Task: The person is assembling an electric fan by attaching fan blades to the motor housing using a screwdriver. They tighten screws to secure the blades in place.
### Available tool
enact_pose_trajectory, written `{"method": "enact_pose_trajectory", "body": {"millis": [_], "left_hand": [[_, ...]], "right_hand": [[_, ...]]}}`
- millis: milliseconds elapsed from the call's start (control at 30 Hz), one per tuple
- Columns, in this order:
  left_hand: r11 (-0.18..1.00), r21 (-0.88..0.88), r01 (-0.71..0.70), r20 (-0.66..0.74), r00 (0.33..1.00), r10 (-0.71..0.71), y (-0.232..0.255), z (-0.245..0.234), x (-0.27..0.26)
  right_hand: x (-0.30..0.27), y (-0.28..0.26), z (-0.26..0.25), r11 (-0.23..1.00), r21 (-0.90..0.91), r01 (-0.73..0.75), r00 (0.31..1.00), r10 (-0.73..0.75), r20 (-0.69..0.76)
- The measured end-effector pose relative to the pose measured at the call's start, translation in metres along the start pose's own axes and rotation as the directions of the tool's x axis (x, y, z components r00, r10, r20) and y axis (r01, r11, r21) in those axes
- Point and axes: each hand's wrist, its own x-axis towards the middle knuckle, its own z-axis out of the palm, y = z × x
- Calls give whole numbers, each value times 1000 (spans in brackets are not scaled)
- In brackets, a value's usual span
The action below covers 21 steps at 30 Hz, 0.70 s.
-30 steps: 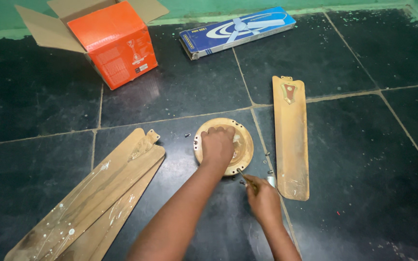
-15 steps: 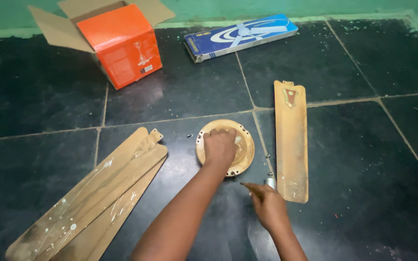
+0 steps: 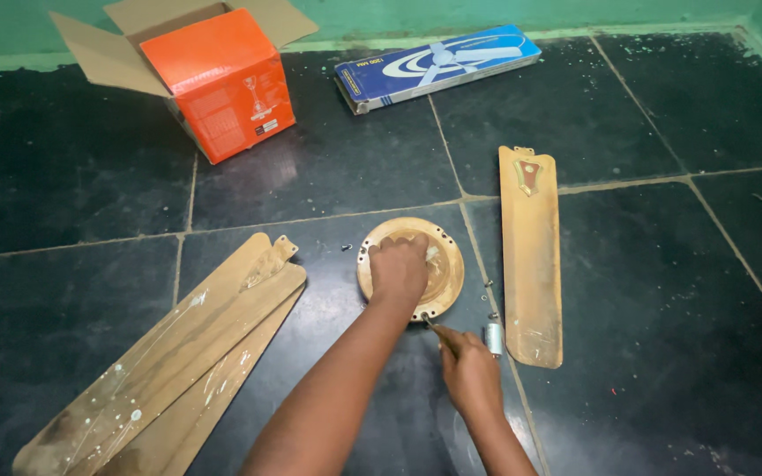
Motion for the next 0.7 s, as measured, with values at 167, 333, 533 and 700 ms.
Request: {"method": "enact_pose_trajectory", "body": {"millis": [167, 333, 533, 700], "left_hand": [[1000, -19, -6, 7, 1000, 7, 0, 0, -1], [999, 39, -10, 46, 999, 8, 5, -3, 0], [1000, 28, -1, 52, 999, -1, 4, -5, -1], [1000, 15, 8, 36, 999, -9, 4, -5, 0]], "right_hand": [[3, 1, -1, 998, -55, 6, 999, -3, 47], [5, 1, -16, 992, -106, 73, 986, -56, 158], [0, -5, -26, 992, -118, -48, 984, 67, 163], [3, -7, -16, 993, -122, -1, 996, 11, 86]]}}
